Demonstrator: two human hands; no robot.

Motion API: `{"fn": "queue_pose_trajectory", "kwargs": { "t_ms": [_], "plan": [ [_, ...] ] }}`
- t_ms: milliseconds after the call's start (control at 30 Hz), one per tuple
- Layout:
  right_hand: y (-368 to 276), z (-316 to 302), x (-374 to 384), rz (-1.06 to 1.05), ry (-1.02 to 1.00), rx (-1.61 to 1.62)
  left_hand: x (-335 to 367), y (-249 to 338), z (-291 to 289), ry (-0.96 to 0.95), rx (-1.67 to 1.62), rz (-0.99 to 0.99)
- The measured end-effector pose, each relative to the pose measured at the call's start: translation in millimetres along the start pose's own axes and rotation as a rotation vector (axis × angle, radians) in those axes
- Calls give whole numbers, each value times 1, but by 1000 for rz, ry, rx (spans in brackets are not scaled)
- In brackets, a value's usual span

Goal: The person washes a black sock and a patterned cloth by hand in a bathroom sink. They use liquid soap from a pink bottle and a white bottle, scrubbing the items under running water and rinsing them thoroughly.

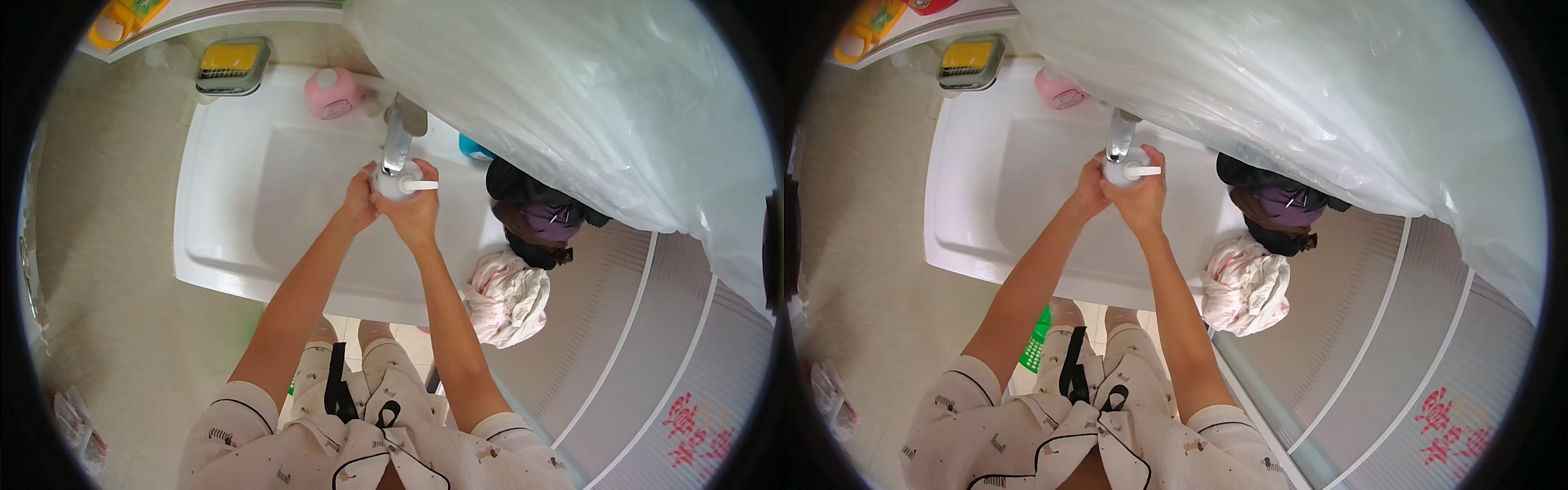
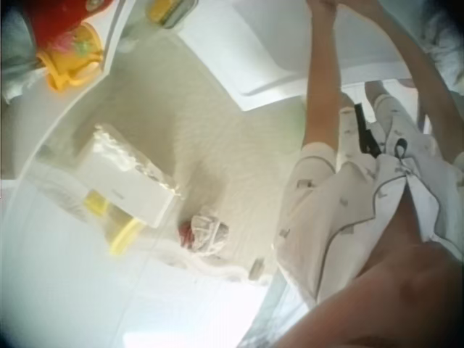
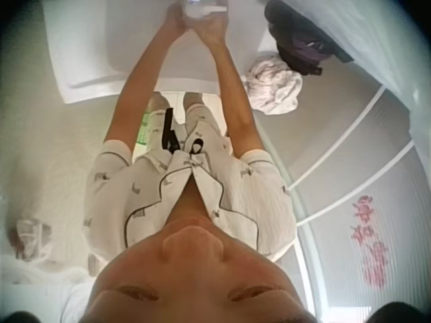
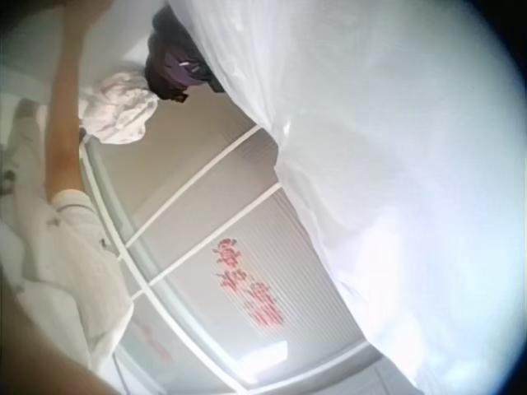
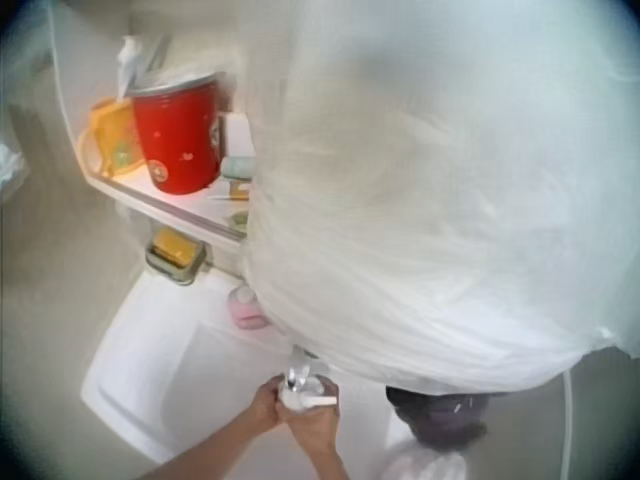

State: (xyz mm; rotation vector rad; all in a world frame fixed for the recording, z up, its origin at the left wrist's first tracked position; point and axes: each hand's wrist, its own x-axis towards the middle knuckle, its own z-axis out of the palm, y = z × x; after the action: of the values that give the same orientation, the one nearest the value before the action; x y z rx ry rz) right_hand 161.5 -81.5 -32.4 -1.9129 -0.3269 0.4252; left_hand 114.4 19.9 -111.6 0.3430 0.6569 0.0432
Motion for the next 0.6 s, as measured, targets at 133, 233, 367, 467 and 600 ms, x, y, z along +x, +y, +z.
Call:
{"fn": "queue_pose_trajectory", "kwargs": {
  "t_ms": [133,233,367,467,600],
  "plan": [
    [-1,-21,-2,-211,195,-217,17,-19,11,58,43,-81],
    [3,-31,11,-300,426,-169,23,-19,6,86,-13,-57],
    [-29,-24,49,-379,474,-142,15,-11,-2,111,-2,-35],
    [-36,-18,76,-467,421,-207,7,-6,-19,228,32,-10],
    [-15,-23,100,-551,472,-336,-2,-2,-46,382,217,121]
  ]
}}
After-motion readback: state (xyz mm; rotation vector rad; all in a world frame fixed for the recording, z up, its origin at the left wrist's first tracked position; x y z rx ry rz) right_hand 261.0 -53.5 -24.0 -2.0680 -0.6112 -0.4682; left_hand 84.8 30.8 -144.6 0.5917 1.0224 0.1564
